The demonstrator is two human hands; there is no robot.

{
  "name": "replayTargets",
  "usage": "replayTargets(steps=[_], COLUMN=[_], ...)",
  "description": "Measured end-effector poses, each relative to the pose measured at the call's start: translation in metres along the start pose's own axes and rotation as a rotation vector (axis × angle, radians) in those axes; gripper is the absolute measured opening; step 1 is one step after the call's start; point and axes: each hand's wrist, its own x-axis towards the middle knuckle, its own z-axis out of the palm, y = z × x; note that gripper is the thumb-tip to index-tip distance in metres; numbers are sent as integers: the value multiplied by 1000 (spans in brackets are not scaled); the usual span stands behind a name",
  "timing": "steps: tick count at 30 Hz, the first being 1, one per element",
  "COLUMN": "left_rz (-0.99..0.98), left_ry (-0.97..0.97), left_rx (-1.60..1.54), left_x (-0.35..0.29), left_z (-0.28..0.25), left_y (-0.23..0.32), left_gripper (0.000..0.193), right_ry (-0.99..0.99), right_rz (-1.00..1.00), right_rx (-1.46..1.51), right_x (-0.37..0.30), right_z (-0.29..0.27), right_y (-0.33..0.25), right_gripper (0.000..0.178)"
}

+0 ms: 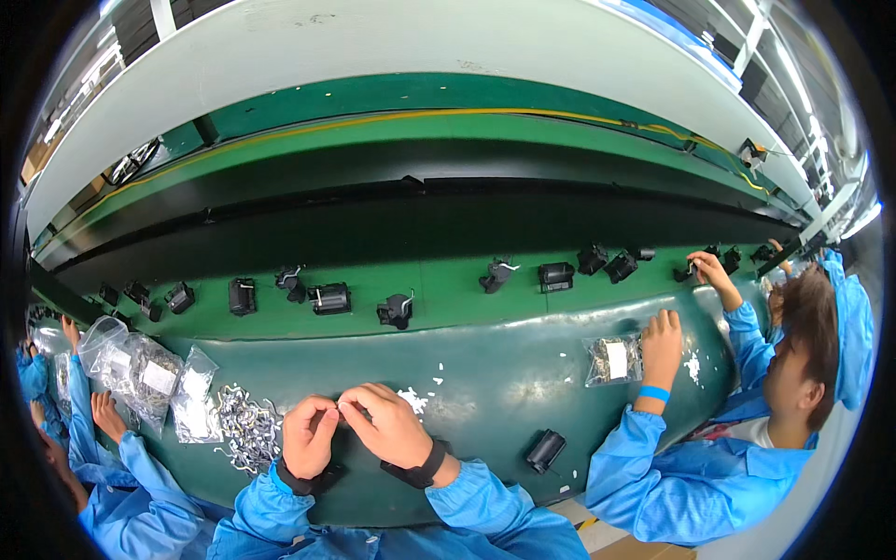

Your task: Assembling small black plastic and metal components on an industrial assembly line.

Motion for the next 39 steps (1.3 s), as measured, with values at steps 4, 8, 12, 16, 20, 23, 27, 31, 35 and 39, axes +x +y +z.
replayTargets(steps=[4, 8, 12, 16, 20, 23, 27, 31, 35, 39], left_rz=[-6, 6, -50, -46, -73, -76, -57, -52, -42, -41], left_ry=[-10, 20, 61, 63, 65, 92, 74, 76, 76, 55], left_rx=[2, -11, -24, -20, -22, -41, -69, -54, -43, -32], left_x=[0, -3, -4, -3, -4, -3, -3, -4, -4, -4], left_z=[1, -1, -3, -2, -3, -3, -1, 0, -2, -3], left_y=[-1, -13, -20, -20, -19, -22, -22, -20, -16, -16], left_gripper=[8, 8, 10, 11, 13, 12, 11, 11, 10, 8], right_ry=[22, 41, 51, 99, 131, 169, 210, 195, 184, 215], right_rz=[-24, -44, -23, -21, -29, -46, -50, -7, 8, 117], right_rx=[-21, -14, -8, -41, -89, -90, -161, -154, -139, -27], right_x=[-1, -1, -1, 0, 2, 3, 4, 2, 2, 2], right_z=[2, 3, 1, -1, 1, 5, 1, 4, 6, 9], right_y=[5, 5, 6, 9, 12, 16, 17, 18, 19, 15], right_gripper=[12, 12, 12, 12, 12, 11, 9, 10, 9, 10])
